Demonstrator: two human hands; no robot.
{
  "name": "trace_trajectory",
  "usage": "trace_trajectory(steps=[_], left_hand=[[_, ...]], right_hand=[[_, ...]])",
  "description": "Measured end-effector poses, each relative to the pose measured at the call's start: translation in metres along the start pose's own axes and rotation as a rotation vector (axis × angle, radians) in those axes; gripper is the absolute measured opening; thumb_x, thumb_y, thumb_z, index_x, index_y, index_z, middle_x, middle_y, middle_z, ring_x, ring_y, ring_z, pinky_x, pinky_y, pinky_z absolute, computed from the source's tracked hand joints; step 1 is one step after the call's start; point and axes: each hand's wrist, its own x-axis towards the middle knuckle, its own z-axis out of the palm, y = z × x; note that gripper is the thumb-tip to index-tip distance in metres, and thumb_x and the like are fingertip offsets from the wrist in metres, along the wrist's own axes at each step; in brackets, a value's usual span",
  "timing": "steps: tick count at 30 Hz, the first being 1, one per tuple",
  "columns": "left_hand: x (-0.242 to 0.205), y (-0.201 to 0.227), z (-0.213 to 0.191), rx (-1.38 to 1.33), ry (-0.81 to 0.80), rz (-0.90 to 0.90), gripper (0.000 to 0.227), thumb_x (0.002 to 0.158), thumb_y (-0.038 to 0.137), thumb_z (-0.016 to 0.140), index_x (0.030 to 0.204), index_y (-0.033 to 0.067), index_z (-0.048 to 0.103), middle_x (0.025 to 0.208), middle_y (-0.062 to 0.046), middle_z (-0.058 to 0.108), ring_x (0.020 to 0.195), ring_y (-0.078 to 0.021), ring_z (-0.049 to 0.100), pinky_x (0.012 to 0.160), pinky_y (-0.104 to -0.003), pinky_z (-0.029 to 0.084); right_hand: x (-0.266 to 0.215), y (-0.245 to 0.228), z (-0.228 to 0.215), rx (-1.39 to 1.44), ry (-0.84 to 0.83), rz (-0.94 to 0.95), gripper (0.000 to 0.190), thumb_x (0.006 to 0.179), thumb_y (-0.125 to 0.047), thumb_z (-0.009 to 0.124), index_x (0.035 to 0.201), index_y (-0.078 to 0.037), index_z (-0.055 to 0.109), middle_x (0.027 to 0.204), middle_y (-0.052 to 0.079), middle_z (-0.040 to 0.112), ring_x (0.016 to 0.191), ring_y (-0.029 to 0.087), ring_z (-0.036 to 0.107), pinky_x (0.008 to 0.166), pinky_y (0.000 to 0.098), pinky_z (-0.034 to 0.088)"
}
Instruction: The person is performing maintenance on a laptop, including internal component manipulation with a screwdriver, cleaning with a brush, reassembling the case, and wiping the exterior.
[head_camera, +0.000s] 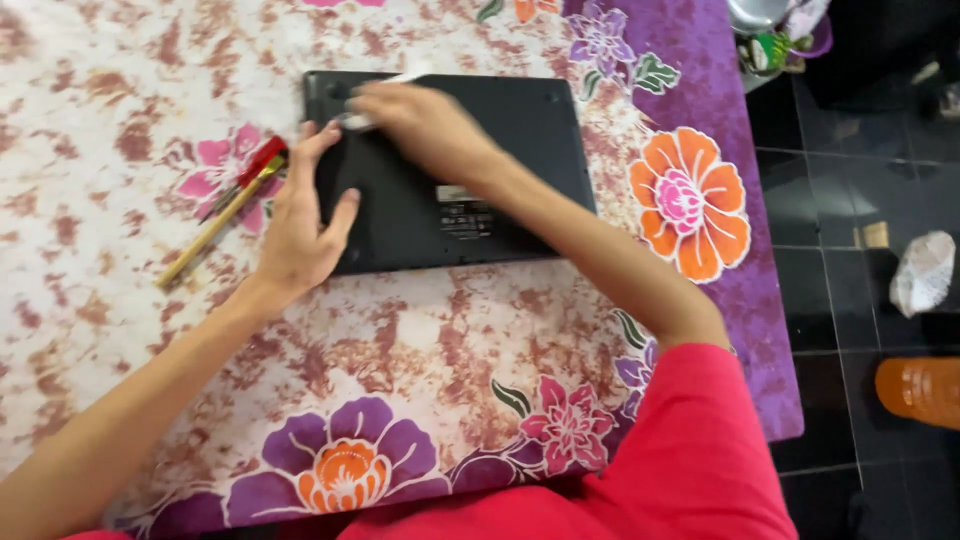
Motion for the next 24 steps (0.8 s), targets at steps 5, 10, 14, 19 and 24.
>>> trace_trajectory(steps=[5,10,14,19,24], left_hand=[[0.002,0.007,-0.003,-0.030,-0.006,-0.022,0.048,0.099,0.002,0.052,0.144,0.0038,0.037,0.159,-0.021,0.040,0.155,-0.0366,0.021,0.126,-0.046,0.021],[0.003,0.009,0.000,-0.041,-0.047,-0.036,0.042,0.098,0.002,0.050,0.139,0.0075,0.044,0.161,-0.019,0.036,0.155,-0.0397,0.016,0.125,-0.055,0.019],[0.003,0.009,0.000,-0.021,-0.056,-0.038,0.040,0.099,0.002,0.050,0.139,0.0060,0.045,0.161,-0.019,0.036,0.155,-0.0389,0.016,0.125,-0.055,0.021],[0.002,0.008,-0.001,-0.033,-0.045,-0.033,0.025,0.099,0.001,0.051,0.123,0.0039,0.059,0.160,-0.019,0.037,0.155,-0.0387,0.016,0.125,-0.056,0.019],[0.000,0.004,0.000,-0.057,-0.043,-0.036,0.025,0.099,0.000,0.051,0.121,0.0068,0.059,0.160,-0.018,0.037,0.155,-0.0397,0.017,0.125,-0.057,0.020]], right_hand=[[-0.055,0.019,-0.077,-0.038,0.097,0.036,0.046,0.076,0.016,0.064,0.118,0.002,0.073,0.115,0.019,0.076,0.104,0.034,0.073,0.092,0.0390,0.055],[-0.057,0.009,-0.090,-0.024,0.137,0.120,0.013,0.102,0.011,0.061,0.107,0.007,0.072,0.097,0.015,0.075,0.079,0.025,0.071,0.063,0.0351,0.051],[-0.021,-0.006,-0.041,-0.008,0.135,0.108,0.035,0.091,0.012,0.061,0.122,0.002,0.074,0.129,0.024,0.070,0.117,0.036,0.071,0.107,0.0425,0.051],[-0.011,-0.035,-0.043,0.126,-0.036,-0.048,0.042,0.093,0.015,0.063,0.133,0.004,0.065,0.143,0.023,0.060,0.136,0.037,0.056,0.109,0.0469,0.050],[-0.075,0.000,-0.087,0.034,0.041,0.083,0.033,0.097,0.014,0.061,0.125,0.000,0.072,0.132,0.022,0.069,0.121,0.034,0.069,0.113,0.0417,0.048]])
